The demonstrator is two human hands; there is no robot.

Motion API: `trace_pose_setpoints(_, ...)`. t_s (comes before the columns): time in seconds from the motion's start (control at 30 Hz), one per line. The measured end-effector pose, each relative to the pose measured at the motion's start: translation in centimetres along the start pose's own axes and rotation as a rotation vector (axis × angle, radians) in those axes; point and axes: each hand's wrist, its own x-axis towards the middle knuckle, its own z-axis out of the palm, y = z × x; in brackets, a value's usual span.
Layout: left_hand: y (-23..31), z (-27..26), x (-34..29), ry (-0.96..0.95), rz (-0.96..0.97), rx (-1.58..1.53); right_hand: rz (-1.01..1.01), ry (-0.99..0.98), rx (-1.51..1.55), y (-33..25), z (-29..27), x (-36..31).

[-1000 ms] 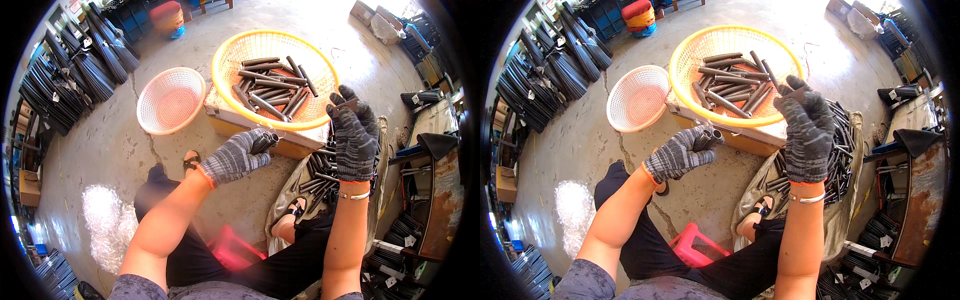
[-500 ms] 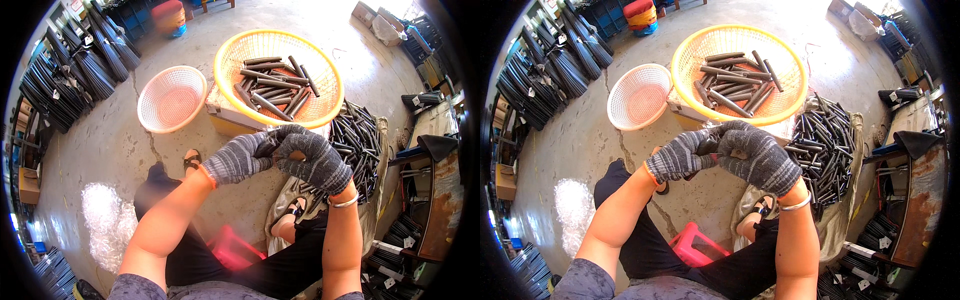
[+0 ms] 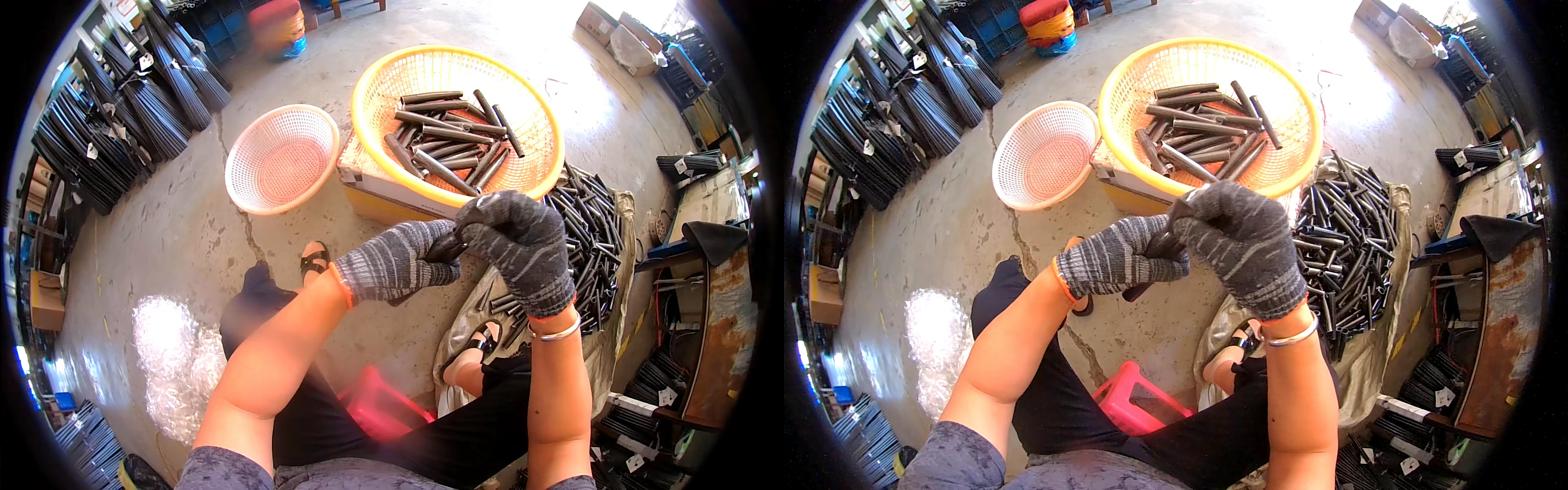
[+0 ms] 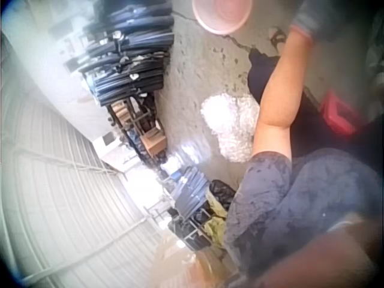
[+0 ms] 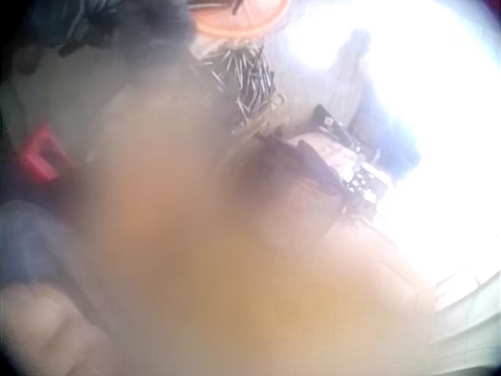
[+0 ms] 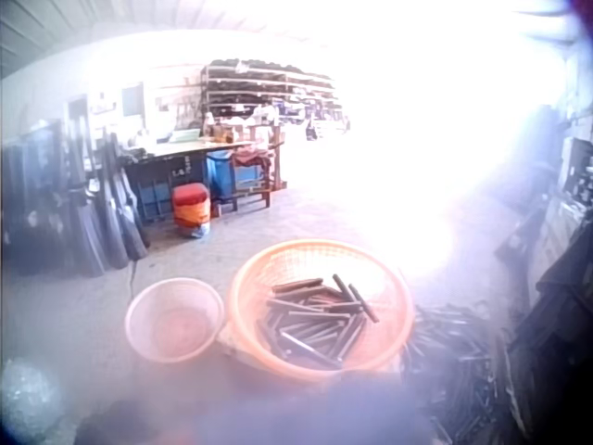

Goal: The person picks up metal tubes from a pile, checks the inside of the tubes using a rod, and places the tubes into a basket.

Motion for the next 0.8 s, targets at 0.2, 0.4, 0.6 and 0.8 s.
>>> trace_pose_setpoints(0.2,0.0,-0.3,-0.6,-0.04,-0.018,-0.121,0.05,0.108,0.381,-0.3,-0.8,0.5)
trace_pose_setpoints(0.4,-0.9,-0.3,-0.3,-0.045,0.095,-0.165,0.006,0.117,0.493,0.1,-1.0,0.6)
trace_pose_setpoints(0.6,0.1,-0.5,-0.4,-0.103,0.013,0.011,0.066,0.277,0.645,0.3,-1.4,0.3)
trace_pose_setpoints(0.8,-2.8,-0.2,-0.1,-0.034,0.135,-0.123,0.004,0.312,0.617,-0.7,-3.9,1.1)
